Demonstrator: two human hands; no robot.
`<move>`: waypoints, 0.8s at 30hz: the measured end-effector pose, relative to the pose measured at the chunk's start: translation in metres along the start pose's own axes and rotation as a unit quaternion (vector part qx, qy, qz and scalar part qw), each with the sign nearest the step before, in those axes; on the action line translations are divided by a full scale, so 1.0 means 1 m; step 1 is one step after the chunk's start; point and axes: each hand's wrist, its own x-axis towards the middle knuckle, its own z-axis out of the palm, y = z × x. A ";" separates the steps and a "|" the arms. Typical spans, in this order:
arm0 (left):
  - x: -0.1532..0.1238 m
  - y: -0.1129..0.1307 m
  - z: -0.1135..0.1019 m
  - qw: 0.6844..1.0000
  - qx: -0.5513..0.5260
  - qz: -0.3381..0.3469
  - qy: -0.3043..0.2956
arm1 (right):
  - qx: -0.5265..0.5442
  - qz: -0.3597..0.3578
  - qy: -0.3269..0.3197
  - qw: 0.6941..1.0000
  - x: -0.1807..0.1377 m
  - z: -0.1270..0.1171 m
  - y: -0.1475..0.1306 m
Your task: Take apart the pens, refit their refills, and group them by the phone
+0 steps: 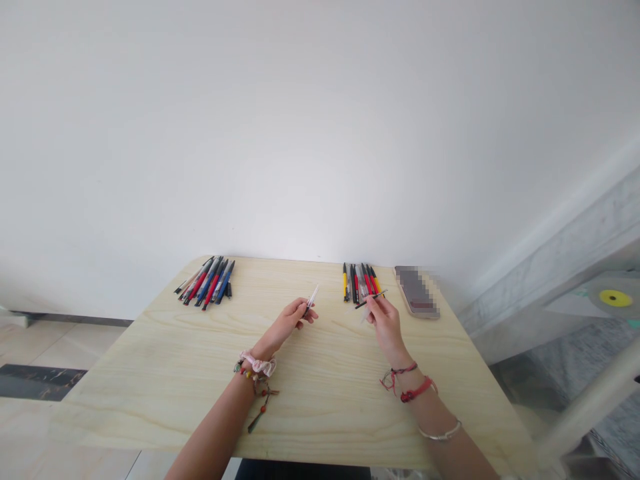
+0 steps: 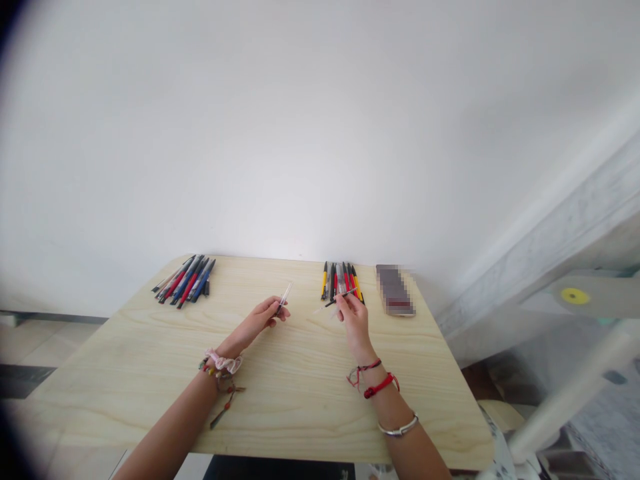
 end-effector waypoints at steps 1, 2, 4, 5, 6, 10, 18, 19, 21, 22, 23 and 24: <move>0.001 -0.002 0.000 0.999 0.027 0.009 0.018 | -0.021 0.002 -0.019 1.000 0.000 0.001 0.001; 0.003 -0.005 0.000 0.997 0.060 0.021 0.035 | -0.041 0.004 -0.040 0.998 -0.001 0.002 0.002; 0.005 -0.010 -0.001 0.986 0.140 0.050 0.070 | -0.074 0.006 -0.084 0.994 -0.003 0.005 0.005; 0.006 -0.013 -0.001 0.976 0.187 0.062 0.090 | -0.086 0.007 -0.102 0.991 -0.004 0.006 0.008; 0.007 -0.015 -0.002 0.962 0.238 0.073 0.112 | -0.094 0.007 -0.118 0.988 -0.005 0.008 0.010; 0.007 -0.021 -0.005 0.890 0.406 0.095 0.184 | -0.111 0.008 -0.146 0.983 -0.008 0.011 0.018; 0.004 -0.018 -0.006 0.853 0.489 0.029 0.179 | -0.132 0.002 -0.149 0.980 -0.006 0.008 0.019; 0.004 -0.018 -0.006 0.855 0.487 0.026 0.177 | -0.136 0.001 -0.151 0.979 -0.006 0.009 0.020; 0.004 -0.019 -0.006 0.859 0.481 0.023 0.174 | -0.144 -0.003 -0.153 0.978 -0.006 0.009 0.021; 0.004 -0.019 -0.007 0.862 0.476 0.023 0.172 | -0.147 -0.005 -0.154 0.977 -0.007 0.009 0.021; 0.004 -0.019 -0.008 0.865 0.470 0.025 0.172 | -0.150 -0.007 -0.155 0.976 -0.007 0.009 0.021; 0.004 -0.019 -0.008 0.868 0.465 0.028 0.174 | -0.153 -0.010 -0.156 0.976 -0.007 0.009 0.021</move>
